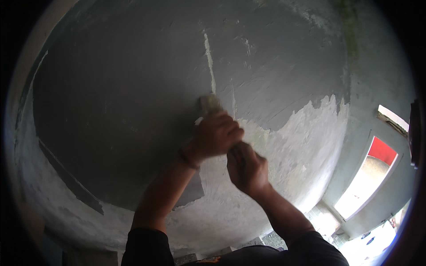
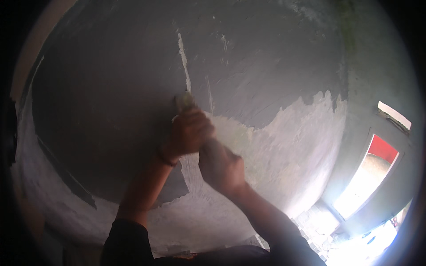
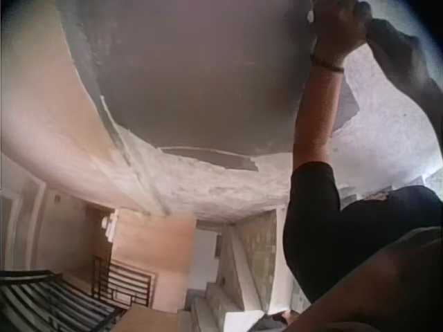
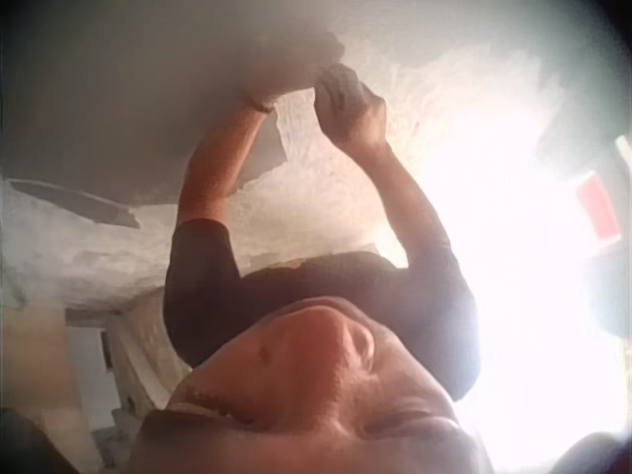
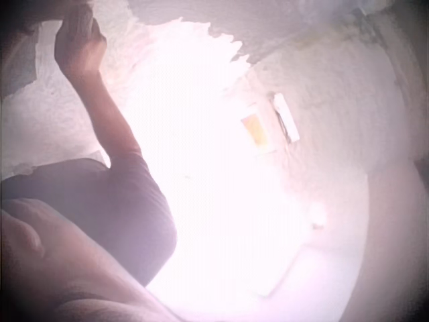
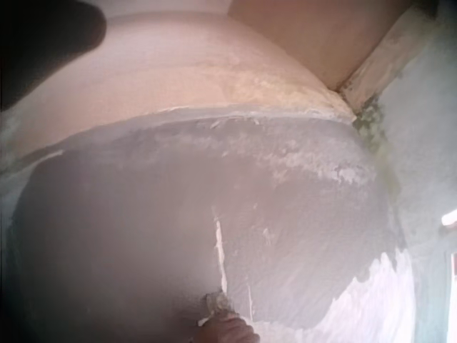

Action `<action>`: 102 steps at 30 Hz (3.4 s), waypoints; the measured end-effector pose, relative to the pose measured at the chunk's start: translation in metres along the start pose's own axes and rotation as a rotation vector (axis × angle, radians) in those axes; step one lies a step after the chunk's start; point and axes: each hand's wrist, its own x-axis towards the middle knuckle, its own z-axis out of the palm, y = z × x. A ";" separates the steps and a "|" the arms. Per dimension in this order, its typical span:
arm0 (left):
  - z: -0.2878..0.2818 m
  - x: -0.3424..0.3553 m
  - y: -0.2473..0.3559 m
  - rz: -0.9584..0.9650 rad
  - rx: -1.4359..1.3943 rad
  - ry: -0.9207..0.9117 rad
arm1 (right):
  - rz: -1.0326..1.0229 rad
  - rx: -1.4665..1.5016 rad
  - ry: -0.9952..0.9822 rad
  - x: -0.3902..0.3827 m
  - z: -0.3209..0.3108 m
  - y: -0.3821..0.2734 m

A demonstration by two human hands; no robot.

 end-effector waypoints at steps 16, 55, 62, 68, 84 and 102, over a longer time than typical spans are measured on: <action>0.014 -0.032 0.035 -0.032 -0.039 -0.051 | -0.064 -0.041 -0.032 -0.045 -0.005 0.012; 0.008 -0.012 0.029 0.104 -0.064 -0.032 | 0.007 0.021 -0.086 -0.035 -0.013 0.008; 0.011 -0.006 0.016 -0.060 -0.043 -0.070 | 0.013 -0.042 -0.027 -0.024 -0.007 0.015; 0.006 -0.002 0.016 0.078 0.017 0.009 | -0.074 0.009 0.015 -0.018 -0.007 0.007; 0.005 0.007 -0.003 -0.079 -0.054 -0.074 | 0.032 -0.022 -0.031 -0.002 -0.006 0.011; 0.006 0.008 -0.002 0.092 -0.009 -0.028 | -0.052 0.028 0.023 0.005 -0.012 0.001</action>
